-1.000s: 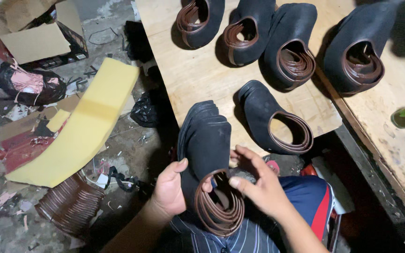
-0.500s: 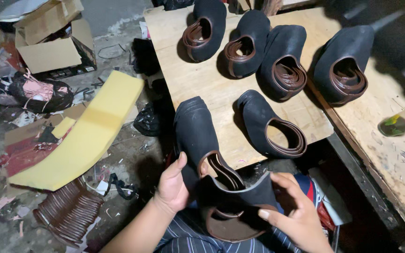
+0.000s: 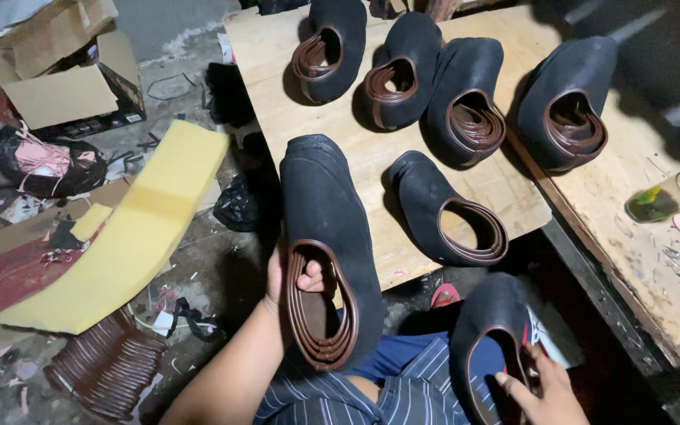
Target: The person picks up black shoe uppers from a wooden workbench, matches them into pairs by turning and comparing them, and stacks the matched uppers in piles on the bench. They handle the uppers one at a time, aligning each pair before adding it to a stack.
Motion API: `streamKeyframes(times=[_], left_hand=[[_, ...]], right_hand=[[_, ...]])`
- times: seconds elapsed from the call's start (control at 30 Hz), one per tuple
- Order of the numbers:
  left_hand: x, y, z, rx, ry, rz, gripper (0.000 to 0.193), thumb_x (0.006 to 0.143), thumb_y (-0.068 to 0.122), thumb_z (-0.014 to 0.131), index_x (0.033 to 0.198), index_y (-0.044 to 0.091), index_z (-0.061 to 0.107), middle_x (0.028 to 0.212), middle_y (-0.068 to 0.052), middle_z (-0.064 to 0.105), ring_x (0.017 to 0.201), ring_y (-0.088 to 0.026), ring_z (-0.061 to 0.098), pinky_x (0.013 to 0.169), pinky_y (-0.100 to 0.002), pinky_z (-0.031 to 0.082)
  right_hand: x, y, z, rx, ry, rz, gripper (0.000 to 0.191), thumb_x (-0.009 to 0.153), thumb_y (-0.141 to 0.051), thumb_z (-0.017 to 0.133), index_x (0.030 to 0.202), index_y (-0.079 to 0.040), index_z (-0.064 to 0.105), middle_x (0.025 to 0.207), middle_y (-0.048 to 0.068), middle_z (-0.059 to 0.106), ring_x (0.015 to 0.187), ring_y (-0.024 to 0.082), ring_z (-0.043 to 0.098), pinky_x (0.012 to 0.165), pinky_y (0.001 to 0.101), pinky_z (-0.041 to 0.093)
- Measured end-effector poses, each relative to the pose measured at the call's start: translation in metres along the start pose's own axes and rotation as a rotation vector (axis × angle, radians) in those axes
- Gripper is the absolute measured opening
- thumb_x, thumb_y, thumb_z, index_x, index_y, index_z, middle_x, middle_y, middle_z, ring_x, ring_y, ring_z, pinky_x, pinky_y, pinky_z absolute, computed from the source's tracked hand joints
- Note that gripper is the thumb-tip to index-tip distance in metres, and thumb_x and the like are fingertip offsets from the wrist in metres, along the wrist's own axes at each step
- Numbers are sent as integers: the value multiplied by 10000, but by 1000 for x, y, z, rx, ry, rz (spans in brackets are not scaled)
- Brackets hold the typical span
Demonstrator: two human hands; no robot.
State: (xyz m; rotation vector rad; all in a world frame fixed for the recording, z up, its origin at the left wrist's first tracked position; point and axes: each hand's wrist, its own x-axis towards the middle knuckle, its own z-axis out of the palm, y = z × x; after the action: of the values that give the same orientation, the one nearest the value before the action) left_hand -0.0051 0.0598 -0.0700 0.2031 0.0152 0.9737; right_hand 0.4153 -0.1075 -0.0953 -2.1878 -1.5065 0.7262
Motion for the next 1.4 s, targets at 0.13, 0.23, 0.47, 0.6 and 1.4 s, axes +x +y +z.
streamKeyframes(times=[0.13, 0.23, 0.47, 0.6, 1.4], left_hand=[[4, -5, 0, -87, -66, -35, 625, 1086, 562, 390, 1041, 21, 700, 742, -101, 630, 498, -104, 523, 439, -187, 403], [8, -10, 6, -90, -41, -33, 622, 1088, 552, 388, 1042, 14, 697, 737, -99, 627, 503, -99, 532, 433, -186, 401], [9, -3, -1, -60, -112, -32, 611, 1077, 578, 419, 1115, 30, 686, 779, -125, 662, 516, -127, 587, 448, -199, 454], [13, 3, -12, -27, -129, -46, 587, 1082, 538, 426, 1174, 6, 656, 860, -144, 668, 595, -154, 622, 515, -231, 490], [61, -64, 42, 102, 262, -342, 460, 1020, 357, 567, 1265, -26, 635, 1112, -188, 718, 937, -261, 731, 840, -403, 614]], right_hand=[[-9, 11, -1, 455, -102, 198, 780, 721, -270, 811, 1438, -40, 606, 1243, 245, 739, 1183, 303, 678, 1071, 397, 454], [-11, 15, -10, 349, -265, 191, 730, 714, -287, 838, 1379, -54, 648, 1266, 191, 692, 1237, 237, 669, 1097, 356, 422], [-13, 15, -30, 293, -20, 89, 774, 741, -316, 840, 1411, -29, 579, 1244, 212, 657, 1202, 278, 647, 1082, 381, 422], [-23, -15, -44, 107, 244, -170, 706, 732, -262, 825, 1351, 2, 611, 1266, 203, 642, 1218, 258, 619, 1082, 357, 439], [-41, -204, 6, 1723, -663, 80, 464, 989, -236, 625, 1281, 123, 596, 1231, 203, 706, 1117, 272, 680, 1028, 424, 498]])
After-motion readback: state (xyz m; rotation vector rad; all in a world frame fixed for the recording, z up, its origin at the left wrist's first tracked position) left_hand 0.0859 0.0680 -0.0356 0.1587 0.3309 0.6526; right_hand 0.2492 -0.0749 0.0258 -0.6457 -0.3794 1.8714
